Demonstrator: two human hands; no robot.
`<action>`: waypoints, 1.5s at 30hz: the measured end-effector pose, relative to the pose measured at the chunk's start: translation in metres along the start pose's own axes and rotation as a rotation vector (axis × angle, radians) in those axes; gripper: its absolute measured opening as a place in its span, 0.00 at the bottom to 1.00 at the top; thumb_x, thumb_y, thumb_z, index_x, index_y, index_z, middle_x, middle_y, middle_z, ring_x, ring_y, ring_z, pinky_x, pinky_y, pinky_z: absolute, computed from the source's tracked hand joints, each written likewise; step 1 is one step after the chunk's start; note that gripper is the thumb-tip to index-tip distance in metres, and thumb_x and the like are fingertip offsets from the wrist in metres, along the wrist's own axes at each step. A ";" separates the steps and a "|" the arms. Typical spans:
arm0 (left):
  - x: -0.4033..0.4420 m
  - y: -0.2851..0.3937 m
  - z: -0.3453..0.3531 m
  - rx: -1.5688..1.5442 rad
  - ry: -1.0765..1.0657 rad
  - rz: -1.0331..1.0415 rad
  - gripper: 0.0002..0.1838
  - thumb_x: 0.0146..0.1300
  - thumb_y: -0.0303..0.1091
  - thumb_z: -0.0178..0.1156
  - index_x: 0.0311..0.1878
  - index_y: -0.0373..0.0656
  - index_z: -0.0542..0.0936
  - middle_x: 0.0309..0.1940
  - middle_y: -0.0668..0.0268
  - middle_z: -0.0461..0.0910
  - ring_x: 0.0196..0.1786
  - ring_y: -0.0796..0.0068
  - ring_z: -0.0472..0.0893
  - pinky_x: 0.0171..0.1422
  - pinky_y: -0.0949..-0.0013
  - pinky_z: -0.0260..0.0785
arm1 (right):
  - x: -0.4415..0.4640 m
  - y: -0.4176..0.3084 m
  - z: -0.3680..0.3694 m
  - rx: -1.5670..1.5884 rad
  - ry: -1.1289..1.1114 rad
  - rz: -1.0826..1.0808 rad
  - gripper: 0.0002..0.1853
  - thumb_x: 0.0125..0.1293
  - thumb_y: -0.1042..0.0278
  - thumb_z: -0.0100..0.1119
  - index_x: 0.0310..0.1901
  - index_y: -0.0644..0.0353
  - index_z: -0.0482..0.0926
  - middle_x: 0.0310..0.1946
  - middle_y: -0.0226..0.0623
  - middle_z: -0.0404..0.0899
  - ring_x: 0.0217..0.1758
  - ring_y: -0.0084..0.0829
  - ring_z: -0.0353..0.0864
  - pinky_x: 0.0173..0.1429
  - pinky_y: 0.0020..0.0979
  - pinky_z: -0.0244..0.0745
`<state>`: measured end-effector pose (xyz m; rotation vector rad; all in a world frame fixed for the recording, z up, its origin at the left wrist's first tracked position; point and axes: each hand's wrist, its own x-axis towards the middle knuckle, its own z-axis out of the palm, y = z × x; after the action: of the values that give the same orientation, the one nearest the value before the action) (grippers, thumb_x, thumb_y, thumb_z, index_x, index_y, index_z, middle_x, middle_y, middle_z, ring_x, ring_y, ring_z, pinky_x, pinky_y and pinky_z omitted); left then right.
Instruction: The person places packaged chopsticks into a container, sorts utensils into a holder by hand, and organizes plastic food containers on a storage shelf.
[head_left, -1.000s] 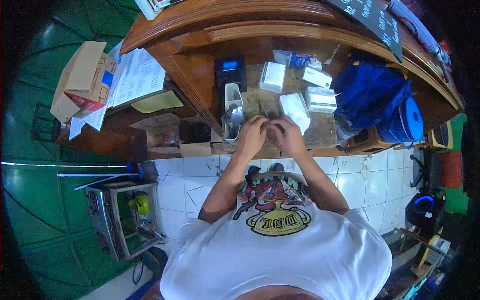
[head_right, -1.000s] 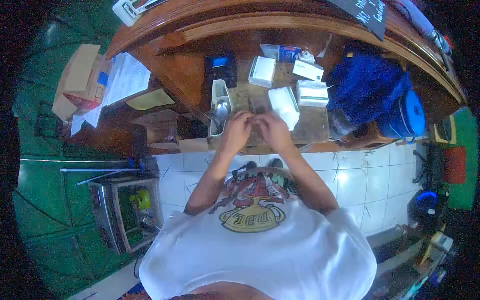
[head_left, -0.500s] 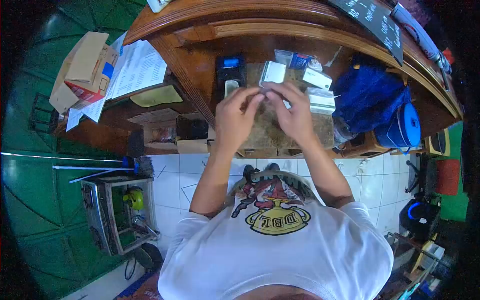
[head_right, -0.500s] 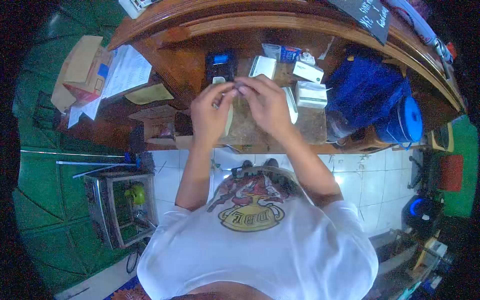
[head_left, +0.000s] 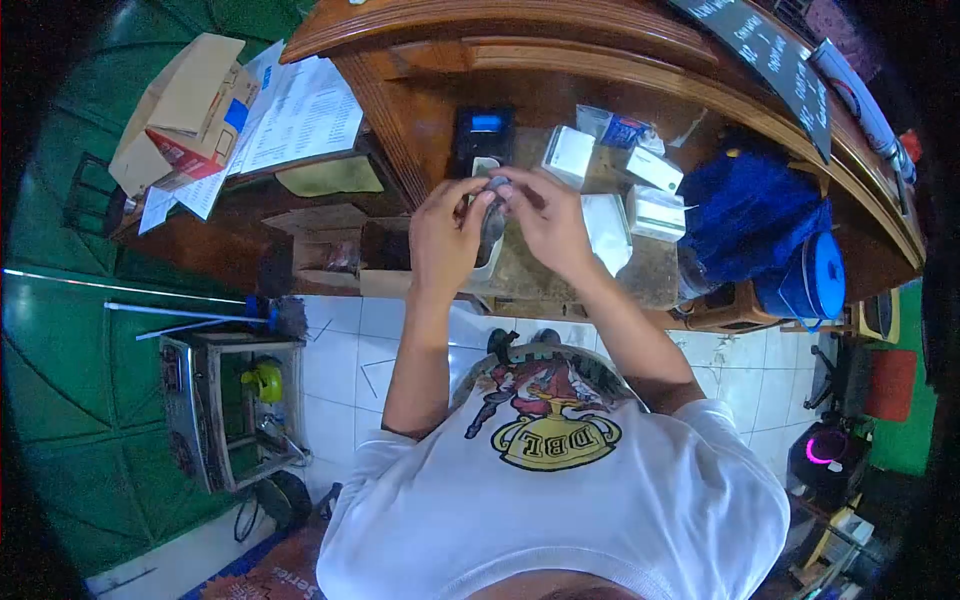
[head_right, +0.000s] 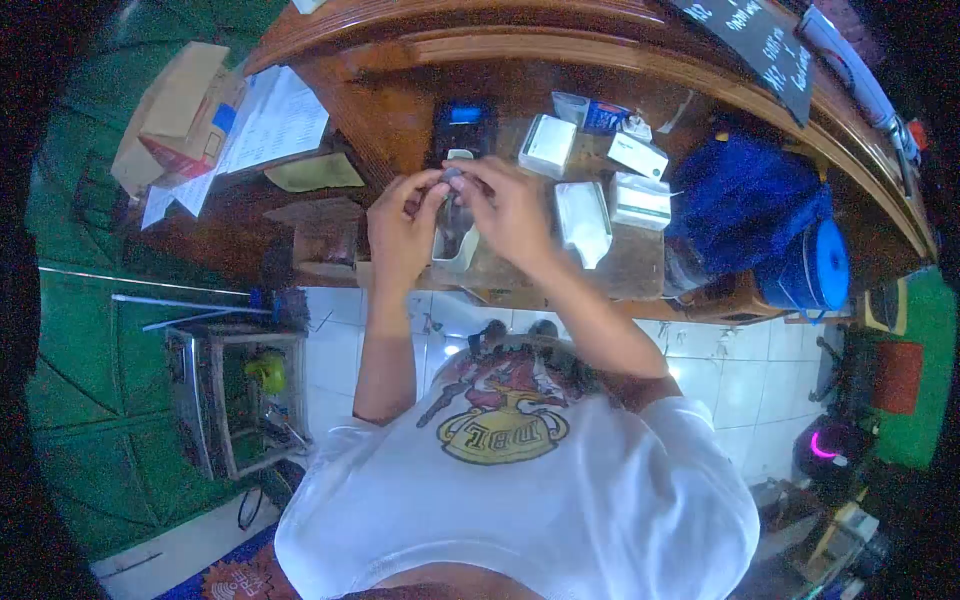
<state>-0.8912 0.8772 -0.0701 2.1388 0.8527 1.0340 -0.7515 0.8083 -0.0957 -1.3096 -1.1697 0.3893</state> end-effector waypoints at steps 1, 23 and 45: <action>-0.001 -0.005 0.000 0.006 -0.007 0.008 0.10 0.65 0.33 0.66 0.47 0.41 0.84 0.34 0.57 0.82 0.32 0.60 0.79 0.40 0.61 0.72 | -0.001 0.003 0.002 0.000 -0.003 0.003 0.12 0.69 0.75 0.60 0.52 0.61 0.85 0.37 0.42 0.83 0.34 0.31 0.86 0.38 0.29 0.78; -0.026 -0.068 0.002 0.057 -0.090 0.057 0.09 0.62 0.30 0.67 0.44 0.38 0.82 0.46 0.55 0.80 0.52 0.50 0.79 0.57 0.56 0.71 | -0.019 0.036 0.026 -0.274 -0.136 -0.091 0.12 0.67 0.73 0.62 0.51 0.62 0.85 0.39 0.44 0.81 0.33 0.38 0.81 0.41 0.34 0.77; -0.028 -0.080 0.001 -0.055 -0.223 -0.012 0.15 0.62 0.26 0.65 0.53 0.41 0.80 0.42 0.55 0.80 0.47 0.54 0.81 0.53 0.57 0.73 | -0.042 0.038 0.039 -0.348 -0.057 0.090 0.15 0.66 0.68 0.62 0.53 0.59 0.82 0.45 0.46 0.80 0.51 0.50 0.80 0.57 0.44 0.77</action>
<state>-0.9267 0.9042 -0.1418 2.1508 0.7215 0.7857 -0.7870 0.8072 -0.1539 -1.6663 -1.2680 0.2970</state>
